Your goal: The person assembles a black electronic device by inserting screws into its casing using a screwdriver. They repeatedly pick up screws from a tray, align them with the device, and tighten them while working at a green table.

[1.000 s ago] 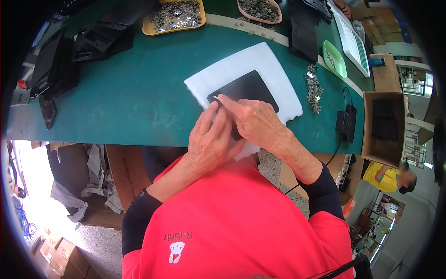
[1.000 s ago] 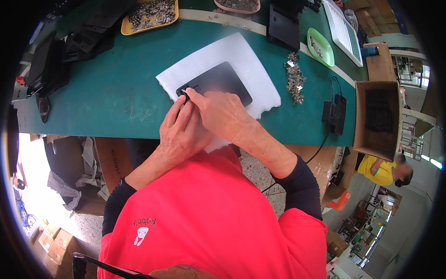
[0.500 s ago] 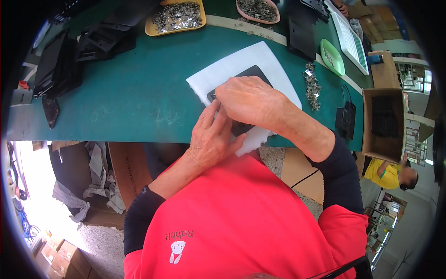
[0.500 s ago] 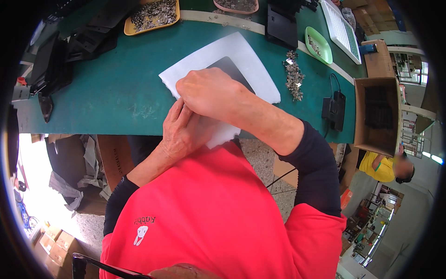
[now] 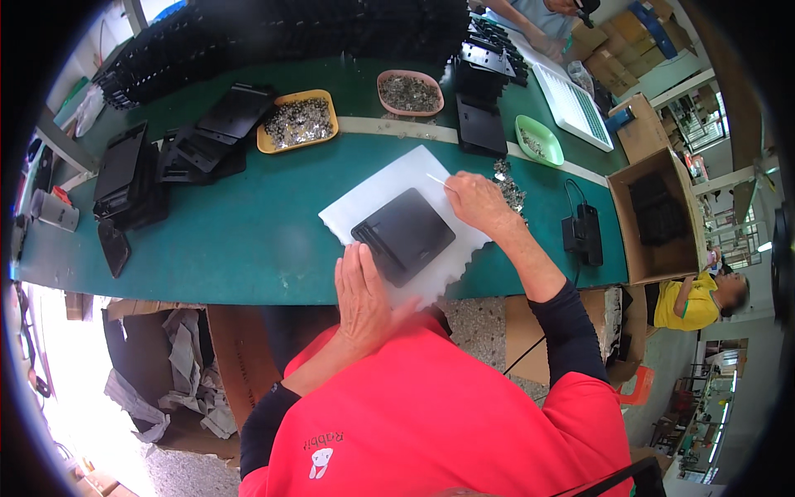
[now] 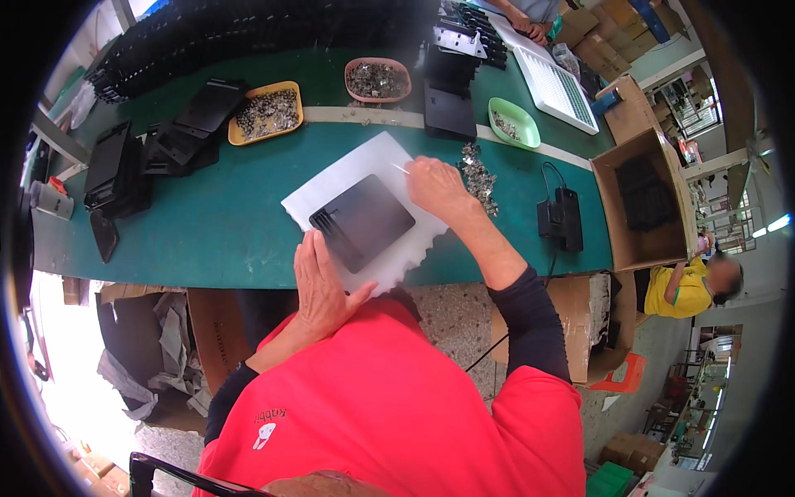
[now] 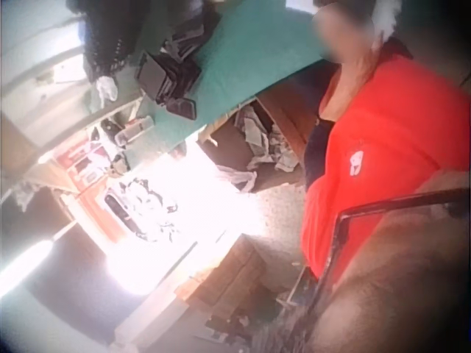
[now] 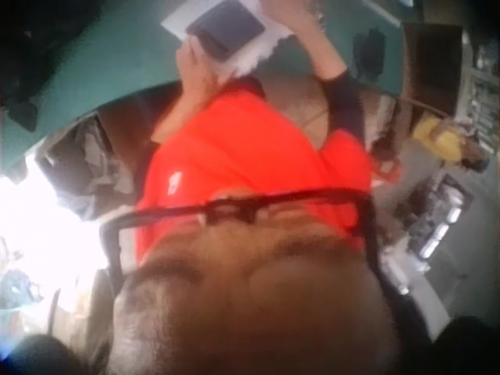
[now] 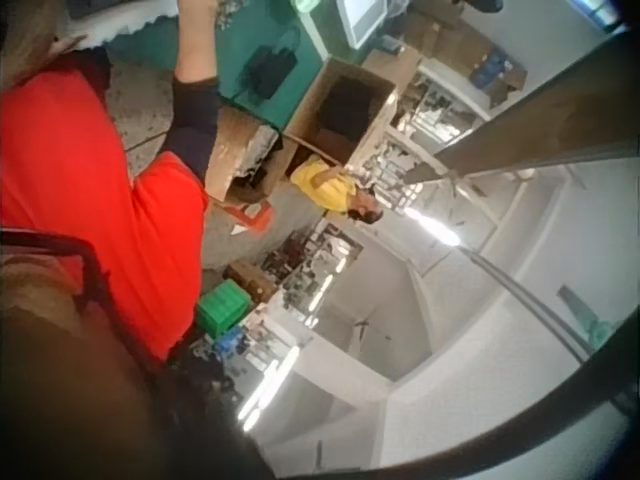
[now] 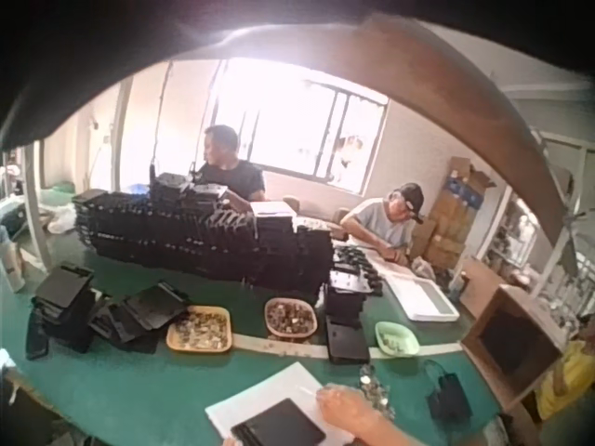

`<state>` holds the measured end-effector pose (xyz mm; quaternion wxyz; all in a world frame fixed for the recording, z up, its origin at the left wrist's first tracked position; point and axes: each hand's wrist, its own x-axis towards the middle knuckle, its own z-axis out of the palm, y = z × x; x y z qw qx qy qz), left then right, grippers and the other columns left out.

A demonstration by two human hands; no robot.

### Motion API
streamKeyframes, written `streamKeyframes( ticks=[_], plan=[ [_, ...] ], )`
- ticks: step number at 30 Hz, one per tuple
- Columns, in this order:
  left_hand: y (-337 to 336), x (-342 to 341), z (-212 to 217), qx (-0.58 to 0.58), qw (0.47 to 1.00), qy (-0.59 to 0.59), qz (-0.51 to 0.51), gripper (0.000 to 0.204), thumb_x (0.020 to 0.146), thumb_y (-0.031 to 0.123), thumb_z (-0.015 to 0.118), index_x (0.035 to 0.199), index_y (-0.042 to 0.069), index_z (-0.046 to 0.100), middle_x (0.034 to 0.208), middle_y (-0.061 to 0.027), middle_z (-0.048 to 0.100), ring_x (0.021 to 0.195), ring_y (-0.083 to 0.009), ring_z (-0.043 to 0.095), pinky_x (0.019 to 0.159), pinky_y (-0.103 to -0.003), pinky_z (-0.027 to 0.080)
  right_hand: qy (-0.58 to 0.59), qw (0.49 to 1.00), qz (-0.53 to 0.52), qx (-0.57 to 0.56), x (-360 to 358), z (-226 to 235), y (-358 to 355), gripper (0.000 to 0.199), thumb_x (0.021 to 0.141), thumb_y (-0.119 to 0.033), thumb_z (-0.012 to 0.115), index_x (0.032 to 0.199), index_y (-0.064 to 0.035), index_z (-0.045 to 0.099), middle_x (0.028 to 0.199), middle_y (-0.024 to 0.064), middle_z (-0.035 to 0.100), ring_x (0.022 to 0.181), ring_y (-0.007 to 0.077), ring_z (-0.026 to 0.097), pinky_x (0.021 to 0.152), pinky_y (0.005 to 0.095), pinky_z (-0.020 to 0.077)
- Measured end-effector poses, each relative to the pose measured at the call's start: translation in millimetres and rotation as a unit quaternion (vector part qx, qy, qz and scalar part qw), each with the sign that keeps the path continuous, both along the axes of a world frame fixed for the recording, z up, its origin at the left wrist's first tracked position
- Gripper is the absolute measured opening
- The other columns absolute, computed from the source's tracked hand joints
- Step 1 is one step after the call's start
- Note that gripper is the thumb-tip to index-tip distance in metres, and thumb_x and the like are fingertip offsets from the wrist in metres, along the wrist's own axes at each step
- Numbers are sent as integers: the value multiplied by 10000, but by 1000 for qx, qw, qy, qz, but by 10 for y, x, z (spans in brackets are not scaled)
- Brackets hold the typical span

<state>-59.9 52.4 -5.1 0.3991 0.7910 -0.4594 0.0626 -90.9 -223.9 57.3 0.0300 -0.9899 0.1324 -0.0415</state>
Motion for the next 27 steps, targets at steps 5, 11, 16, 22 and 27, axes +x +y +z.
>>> streamKeyframes(
  ticks=[5,11,16,22,27],
  plan=[
    [62,101,48,115,993,-17,6,1165,702,450,803,1480,-98,132,1512,-283,257,1415,-389,266,1130,-557,171,-41,999,-15,13,-317,-29,120,101,873,-71,500,838,-2,564,839,189,647,747,403,657,655,488,532],
    [175,979,128,182,977,-107,29,966,739,420,779,1454,-34,315,1488,-205,369,1389,-390,320,1123,-547,228,-37,997,-30,58,-648,51,476,90,888,-69,489,837,-20,545,824,191,642,703,401,652,608,485,524],
    [-3,1589,246,213,967,-136,29,667,707,354,796,1247,22,590,1318,-156,556,1262,-367,454,1048,-486,333,-26,993,29,112,-739,3,997,79,877,-74,480,847,-19,528,780,197,623,662,410,643,582,489,518],
    [-445,1821,376,220,962,-159,-8,334,753,221,759,1040,58,708,1055,-65,683,1039,-287,571,898,-380,470,4,976,69,208,-507,-95,1425,91,887,-89,498,869,-7,534,755,204,624,663,423,630,597,514,509],
    [-632,1756,259,189,973,-127,-27,229,821,169,701,1011,41,692,1036,-87,662,1002,-284,587,869,-372,496,-18,867,159,472,-172,-117,1473,143,926,-157,571,949,-25,620,736,144,653,621,340,632,607,447,512]
  ],
)
